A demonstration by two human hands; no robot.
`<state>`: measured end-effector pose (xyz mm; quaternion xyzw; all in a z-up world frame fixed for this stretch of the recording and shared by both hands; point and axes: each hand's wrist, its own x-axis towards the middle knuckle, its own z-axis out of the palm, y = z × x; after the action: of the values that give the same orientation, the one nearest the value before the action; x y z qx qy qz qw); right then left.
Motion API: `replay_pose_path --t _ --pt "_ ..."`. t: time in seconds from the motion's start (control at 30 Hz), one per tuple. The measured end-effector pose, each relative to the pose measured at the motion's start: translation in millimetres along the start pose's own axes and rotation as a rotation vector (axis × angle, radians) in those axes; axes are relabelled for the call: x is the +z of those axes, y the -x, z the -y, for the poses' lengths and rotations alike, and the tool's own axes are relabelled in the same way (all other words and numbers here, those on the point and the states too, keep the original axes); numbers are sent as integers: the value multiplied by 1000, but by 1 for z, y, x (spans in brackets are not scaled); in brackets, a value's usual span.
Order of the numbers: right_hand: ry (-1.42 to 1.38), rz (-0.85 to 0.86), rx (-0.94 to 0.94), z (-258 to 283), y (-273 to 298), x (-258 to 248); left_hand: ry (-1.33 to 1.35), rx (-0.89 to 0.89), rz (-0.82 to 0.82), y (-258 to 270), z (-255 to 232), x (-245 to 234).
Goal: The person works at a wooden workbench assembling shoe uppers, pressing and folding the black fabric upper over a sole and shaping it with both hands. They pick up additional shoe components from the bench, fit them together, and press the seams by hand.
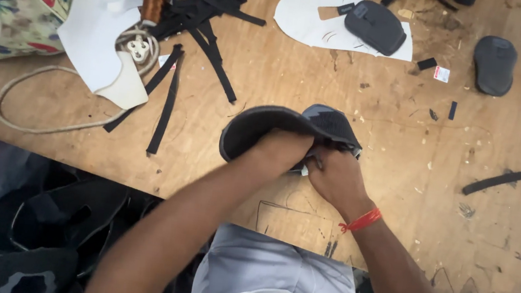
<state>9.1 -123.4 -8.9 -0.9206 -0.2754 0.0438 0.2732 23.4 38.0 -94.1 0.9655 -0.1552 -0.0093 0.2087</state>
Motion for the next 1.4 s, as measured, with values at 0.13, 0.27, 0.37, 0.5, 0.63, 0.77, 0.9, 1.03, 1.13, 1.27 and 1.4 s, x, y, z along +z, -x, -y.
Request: replay_pose_path --t 0.13,0.27,0.37,0.5,0.63,0.77,0.9,1.03,1.13,1.27,1.4 --pt "143 91 49 8 0 12 -25 -16 172 15 -4 -31" --pt "378 -29 -116 5 23 44 -210 160 -38 52 9 -20" --pt "457 26 -216 -2 34 44 -379 170 -65 72 17 7" --pt "442 122 -238 8 35 27 -439 154 -75 86 6 -13" --pt "401 107 -280 17 37 20 -519 113 -122 98 -10 -27" --pt "331 148 -294 15 38 30 -640 78 -125 97 -14 -26" --pt "283 119 -397 21 27 24 -714 66 -95 91 -16 -40" --pt "259 166 -356 13 16 11 -685 8 -81 84 -15 -33" --pt "251 228 -124 -10 18 35 -702 23 -96 95 -27 -34" --pt "147 13 -88 11 9 58 -648 164 -5 121 -42 -12" --pt "162 -128 -279 29 1 40 -535 181 122 117 -51 -12"
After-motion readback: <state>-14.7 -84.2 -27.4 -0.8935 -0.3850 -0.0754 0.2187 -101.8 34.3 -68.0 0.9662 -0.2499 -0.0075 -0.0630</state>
